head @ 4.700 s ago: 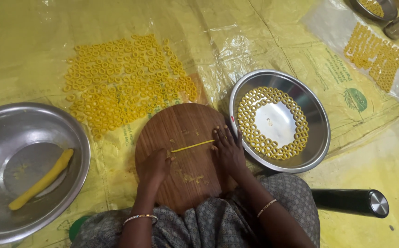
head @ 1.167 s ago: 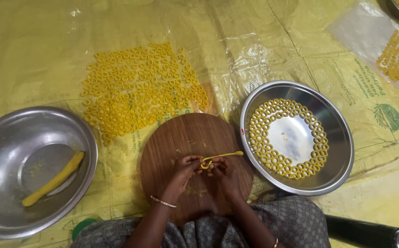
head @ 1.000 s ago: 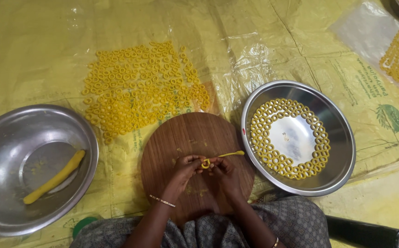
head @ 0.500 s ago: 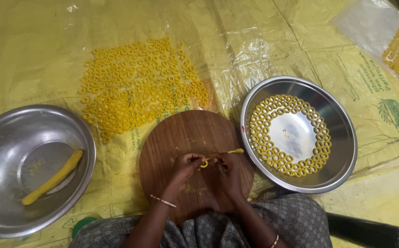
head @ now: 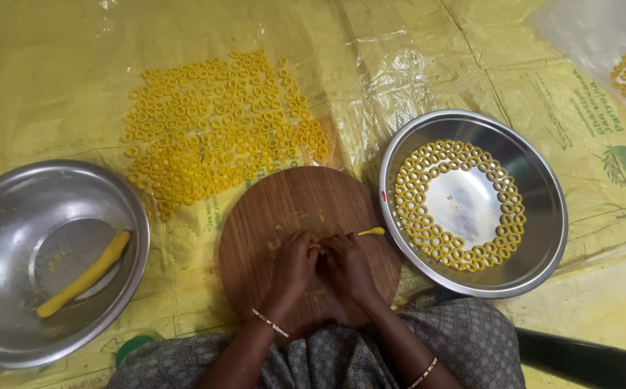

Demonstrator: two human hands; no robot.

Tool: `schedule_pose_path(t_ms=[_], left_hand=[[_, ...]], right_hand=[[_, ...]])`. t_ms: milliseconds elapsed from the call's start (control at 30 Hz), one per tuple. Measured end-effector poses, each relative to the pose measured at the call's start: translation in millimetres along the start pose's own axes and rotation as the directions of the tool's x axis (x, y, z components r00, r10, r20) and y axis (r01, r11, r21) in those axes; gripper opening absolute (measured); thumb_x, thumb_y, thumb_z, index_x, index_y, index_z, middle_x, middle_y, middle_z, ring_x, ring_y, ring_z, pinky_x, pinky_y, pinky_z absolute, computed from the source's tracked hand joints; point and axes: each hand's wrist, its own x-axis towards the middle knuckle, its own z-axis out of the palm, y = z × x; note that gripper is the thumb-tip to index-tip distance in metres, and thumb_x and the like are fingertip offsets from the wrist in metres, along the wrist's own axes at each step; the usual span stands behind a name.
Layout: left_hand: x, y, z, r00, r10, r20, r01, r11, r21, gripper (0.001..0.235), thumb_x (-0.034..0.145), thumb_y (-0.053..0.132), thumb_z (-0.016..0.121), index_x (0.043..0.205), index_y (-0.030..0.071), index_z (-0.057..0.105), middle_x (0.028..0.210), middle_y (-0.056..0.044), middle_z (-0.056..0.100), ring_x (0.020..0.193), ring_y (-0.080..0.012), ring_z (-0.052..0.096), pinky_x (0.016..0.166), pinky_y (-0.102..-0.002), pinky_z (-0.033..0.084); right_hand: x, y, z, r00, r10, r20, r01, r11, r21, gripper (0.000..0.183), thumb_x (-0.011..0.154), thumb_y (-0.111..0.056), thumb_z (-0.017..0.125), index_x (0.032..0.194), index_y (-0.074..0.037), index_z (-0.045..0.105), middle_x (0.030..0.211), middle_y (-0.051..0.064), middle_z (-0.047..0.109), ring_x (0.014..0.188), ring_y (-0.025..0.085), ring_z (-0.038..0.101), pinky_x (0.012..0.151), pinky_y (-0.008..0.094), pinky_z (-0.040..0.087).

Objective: The person rolls small pieces of yellow dough into thin ropes on a wooden board, then folds and joins the ends to form rings. The finished rings are placed into a metal bowl. The process is repeated continuously.

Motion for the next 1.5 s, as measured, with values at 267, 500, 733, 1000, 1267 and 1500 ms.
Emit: schedule_pose_path(t_ms=[267,500,733,1000,1267,1500], left_hand=[[3.8,-27.9,6.0,0.997,-0.033,-0.064,0.039,0.996,0.085,0.006,0.091,0.006,0.071,0.094,0.002,0.070,0.103,-0.016,0.071,0.100,-0.0334,0.066,0.087,-0.044,0.053],[21.4,-73.5,10.6,0.959,-0.283,-0.028,0.245,0.872,-0.424,0.011,0.083,0.008,0.075,0.092,0.004,0.071,0.085,-0.008,0.075,0.080,-0.0196,0.073,0.073,-0.035,0.058],[18.2,-70.8,2.5,0.943,-0.314,0.107,0.330,0.856,-0.397,0.012,0.094,0.013,0.070,0.096,0.004,0.077,0.090,-0.007,0.078,0.085,-0.0144,0.075,0.078,-0.031,0.058],[15.9,-67.5,-1.2,0.944,-0.324,0.066,0.327,0.888,-0.324,0.012,0.095,0.013,0.070,0.097,0.002,0.073,0.088,-0.011,0.076,0.080,-0.0194,0.074,0.074,-0.035,0.057],[17.7,-70.6,-0.6,0.952,-0.269,0.148,0.306,0.804,-0.509,0.019,0.094,0.019,0.071,0.105,0.004,0.077,0.094,-0.007,0.080,0.086,-0.0129,0.075,0.078,-0.029,0.060],[21.1,-47.4,-4.3,0.932,-0.279,0.229,0.361,0.732,-0.577,0.023,0.089,0.016,0.075,0.108,0.003,0.077,0.097,-0.006,0.080,0.087,-0.0131,0.074,0.079,-0.028,0.058]], right_hand=[[-0.5,-3.5,1.6,0.993,0.114,0.040,-0.113,0.993,-0.029,0.023,0.079,-0.003,0.068,0.101,-0.006,0.073,0.097,0.010,0.070,0.097,0.036,0.055,0.084,0.044,0.050],[-2.2,-19.4,1.7,0.991,-0.089,-0.099,0.076,0.988,-0.135,0.016,0.078,-0.007,0.076,0.093,-0.008,0.071,0.099,0.008,0.068,0.091,0.034,0.059,0.076,0.042,0.052],[-1.7,-26.9,6.9,0.948,-0.246,-0.203,0.177,0.936,-0.304,0.015,0.078,-0.008,0.079,0.091,-0.007,0.071,0.093,0.009,0.065,0.088,0.033,0.058,0.074,0.043,0.051],[-1.2,-31.2,7.0,0.938,-0.274,-0.210,0.190,0.918,-0.348,0.013,0.079,-0.008,0.078,0.089,-0.007,0.071,0.091,0.008,0.066,0.088,0.032,0.060,0.074,0.042,0.051],[-0.7,-35.2,2.5,0.940,-0.273,-0.204,0.208,0.934,-0.292,0.022,0.081,-0.007,0.079,0.102,-0.004,0.074,0.105,0.009,0.072,0.092,0.030,0.062,0.075,0.040,0.053],[0.9,-0.6,15.9,0.928,0.371,-0.005,-0.347,0.871,0.347,0.020,0.098,-0.011,0.066,0.114,-0.003,0.072,0.094,0.006,0.072,0.080,0.015,0.064,0.073,0.031,0.053]])
